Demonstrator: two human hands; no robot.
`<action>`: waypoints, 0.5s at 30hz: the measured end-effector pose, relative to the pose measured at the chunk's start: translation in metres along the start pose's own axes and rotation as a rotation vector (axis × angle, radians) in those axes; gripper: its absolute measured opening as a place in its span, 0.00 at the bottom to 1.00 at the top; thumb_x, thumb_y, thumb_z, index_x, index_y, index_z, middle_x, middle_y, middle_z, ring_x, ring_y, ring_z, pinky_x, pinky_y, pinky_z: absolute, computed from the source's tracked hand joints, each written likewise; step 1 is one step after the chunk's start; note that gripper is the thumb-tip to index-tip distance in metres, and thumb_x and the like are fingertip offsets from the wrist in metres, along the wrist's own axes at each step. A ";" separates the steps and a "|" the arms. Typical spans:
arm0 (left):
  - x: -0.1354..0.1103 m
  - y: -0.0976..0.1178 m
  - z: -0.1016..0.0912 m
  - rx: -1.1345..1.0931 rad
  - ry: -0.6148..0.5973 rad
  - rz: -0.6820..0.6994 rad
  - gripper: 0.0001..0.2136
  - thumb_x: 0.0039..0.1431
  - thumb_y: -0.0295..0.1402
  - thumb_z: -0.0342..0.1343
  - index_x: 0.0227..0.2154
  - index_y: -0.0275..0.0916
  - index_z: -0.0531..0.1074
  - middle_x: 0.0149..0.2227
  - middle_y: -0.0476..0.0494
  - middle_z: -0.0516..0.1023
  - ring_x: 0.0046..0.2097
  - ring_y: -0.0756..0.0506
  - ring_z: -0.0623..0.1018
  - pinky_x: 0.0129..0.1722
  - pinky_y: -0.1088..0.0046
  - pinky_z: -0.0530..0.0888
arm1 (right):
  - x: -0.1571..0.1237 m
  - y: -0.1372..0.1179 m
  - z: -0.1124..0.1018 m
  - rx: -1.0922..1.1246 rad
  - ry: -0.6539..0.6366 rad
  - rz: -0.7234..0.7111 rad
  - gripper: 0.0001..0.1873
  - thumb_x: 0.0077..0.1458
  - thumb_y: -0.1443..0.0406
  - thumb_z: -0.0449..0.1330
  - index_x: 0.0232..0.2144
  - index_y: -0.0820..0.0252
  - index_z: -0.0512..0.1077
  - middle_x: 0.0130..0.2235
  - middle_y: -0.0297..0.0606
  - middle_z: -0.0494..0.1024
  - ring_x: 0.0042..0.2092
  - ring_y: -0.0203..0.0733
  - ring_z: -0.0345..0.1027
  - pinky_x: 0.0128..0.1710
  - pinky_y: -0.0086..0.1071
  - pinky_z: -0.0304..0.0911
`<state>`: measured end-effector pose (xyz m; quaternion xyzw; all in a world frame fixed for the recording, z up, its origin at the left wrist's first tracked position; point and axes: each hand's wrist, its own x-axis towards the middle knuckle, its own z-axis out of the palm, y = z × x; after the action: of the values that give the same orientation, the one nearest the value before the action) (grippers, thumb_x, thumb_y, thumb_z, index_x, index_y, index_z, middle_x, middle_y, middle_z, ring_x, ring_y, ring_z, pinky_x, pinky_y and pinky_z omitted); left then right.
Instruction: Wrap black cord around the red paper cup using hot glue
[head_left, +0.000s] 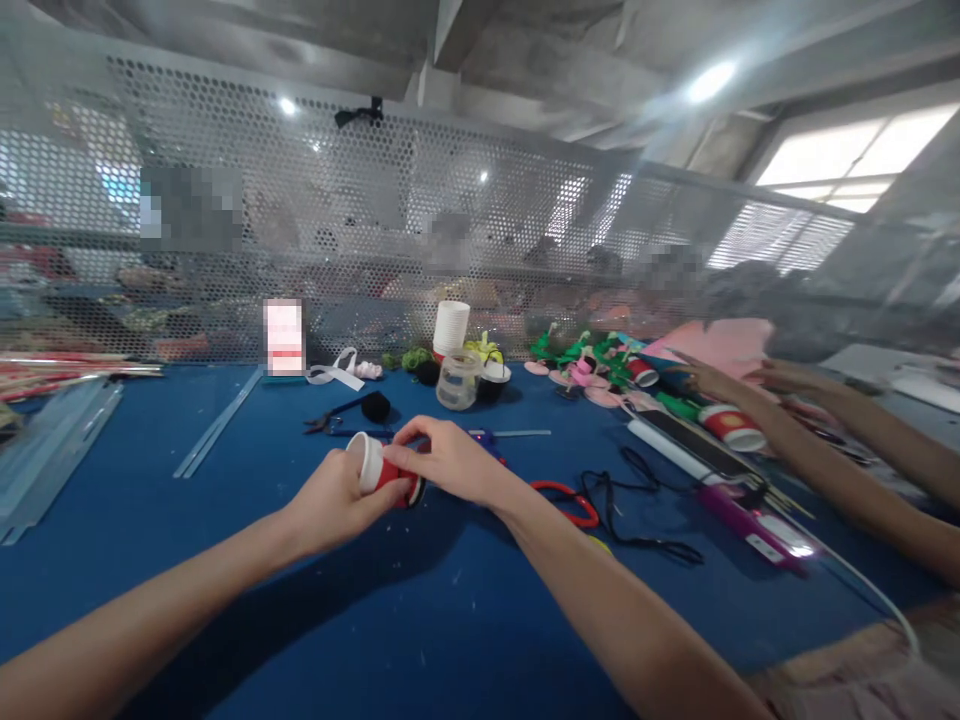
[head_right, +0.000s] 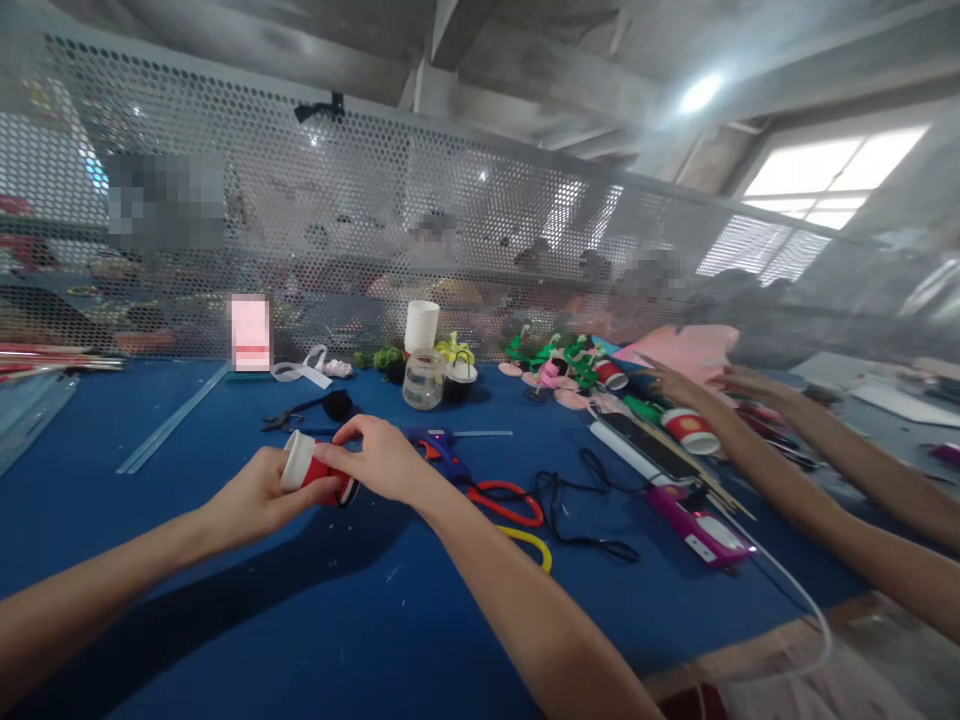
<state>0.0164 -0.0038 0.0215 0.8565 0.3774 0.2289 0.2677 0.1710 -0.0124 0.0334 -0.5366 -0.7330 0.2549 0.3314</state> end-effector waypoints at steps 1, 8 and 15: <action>0.001 0.002 -0.002 0.033 -0.005 0.011 0.15 0.50 0.40 0.47 0.20 0.33 0.70 0.16 0.51 0.63 0.19 0.54 0.61 0.17 0.79 0.56 | 0.000 0.000 -0.001 0.001 0.027 0.030 0.17 0.44 0.55 0.56 0.30 0.64 0.67 0.33 0.41 0.71 0.33 0.39 0.64 0.33 0.32 0.58; 0.007 0.006 -0.007 0.110 0.001 0.030 0.15 0.49 0.41 0.47 0.22 0.33 0.70 0.18 0.49 0.67 0.20 0.53 0.64 0.19 0.78 0.59 | -0.004 0.002 -0.005 0.107 0.039 0.029 0.08 0.45 0.62 0.57 0.24 0.63 0.65 0.35 0.40 0.70 0.34 0.36 0.63 0.35 0.31 0.58; 0.003 0.004 -0.005 -0.203 0.014 -0.163 0.12 0.45 0.39 0.51 0.19 0.34 0.68 0.16 0.53 0.63 0.19 0.54 0.60 0.18 0.79 0.57 | -0.002 0.000 0.000 0.124 0.122 -0.087 0.06 0.46 0.66 0.54 0.21 0.62 0.63 0.28 0.36 0.70 0.31 0.35 0.62 0.34 0.31 0.58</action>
<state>0.0177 -0.0021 0.0285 0.7898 0.4225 0.2493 0.3683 0.1716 -0.0148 0.0334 -0.4971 -0.7169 0.2520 0.4189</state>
